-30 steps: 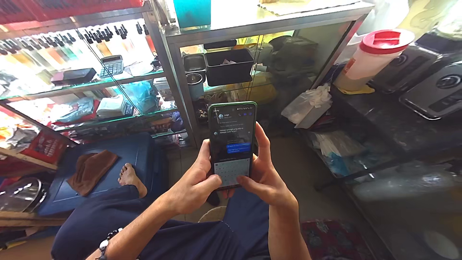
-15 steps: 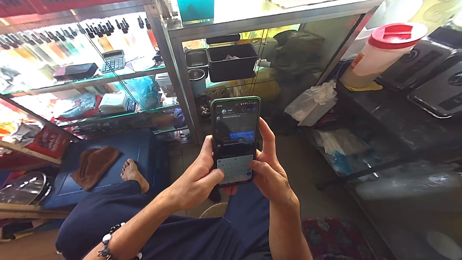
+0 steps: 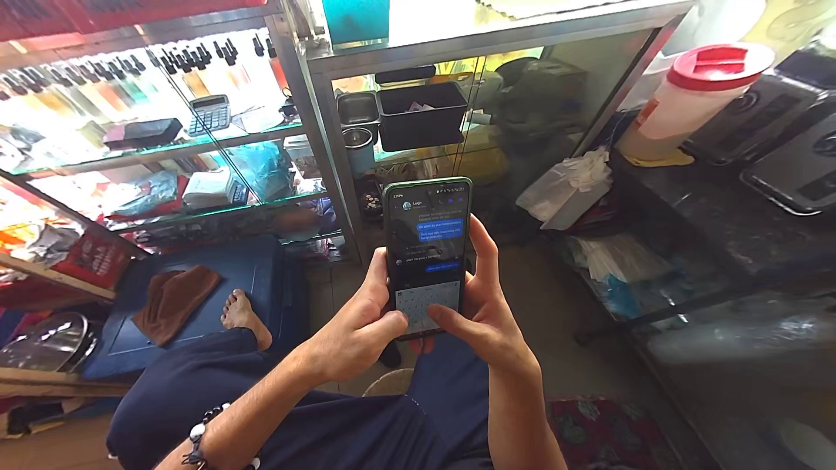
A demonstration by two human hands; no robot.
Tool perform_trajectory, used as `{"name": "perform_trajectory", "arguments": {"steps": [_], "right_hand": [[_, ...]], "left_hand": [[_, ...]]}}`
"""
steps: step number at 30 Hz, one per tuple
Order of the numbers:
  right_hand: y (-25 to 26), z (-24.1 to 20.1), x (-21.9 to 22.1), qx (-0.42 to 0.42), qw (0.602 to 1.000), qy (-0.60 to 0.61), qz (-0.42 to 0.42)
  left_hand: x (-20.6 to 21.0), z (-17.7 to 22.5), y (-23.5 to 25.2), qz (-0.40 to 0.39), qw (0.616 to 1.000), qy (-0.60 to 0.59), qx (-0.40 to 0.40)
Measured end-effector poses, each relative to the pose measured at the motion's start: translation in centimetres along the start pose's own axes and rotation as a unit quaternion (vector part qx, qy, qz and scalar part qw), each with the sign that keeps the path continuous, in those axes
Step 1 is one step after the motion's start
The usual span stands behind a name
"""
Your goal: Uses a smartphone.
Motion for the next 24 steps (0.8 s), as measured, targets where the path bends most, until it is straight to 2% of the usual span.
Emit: {"name": "perform_trajectory", "arguments": {"steps": [3,9,15,24], "right_hand": [[-0.03,-0.02,-0.01,-0.004,1.0,-0.001,-0.001],[-0.38,-0.21,0.47,-0.016,0.997,-0.009,-0.081],[-0.35,-0.19,0.58,-0.014,0.995,-0.003,-0.096],[-0.32,0.28,-0.38,0.01,0.998,0.036,-0.055]], "left_hand": [[0.0,-0.02,0.0,0.0,1.0,0.002,0.0],[-0.06,0.06,-0.16,0.0,1.0,0.001,-0.006],[-0.12,0.09,-0.09,0.003,1.0,0.005,-0.007],[-0.08,-0.03,0.05,-0.001,1.0,-0.001,-0.009]]}}
Point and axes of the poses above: each hand's wrist, its own y-axis towards the middle knuckle, its own x-axis out of the palm, z = x × y, the point moved 9 cm from there along y, towards the middle knuckle, and after that the axes turned 5 degrees about z, right-handed, at the moved point
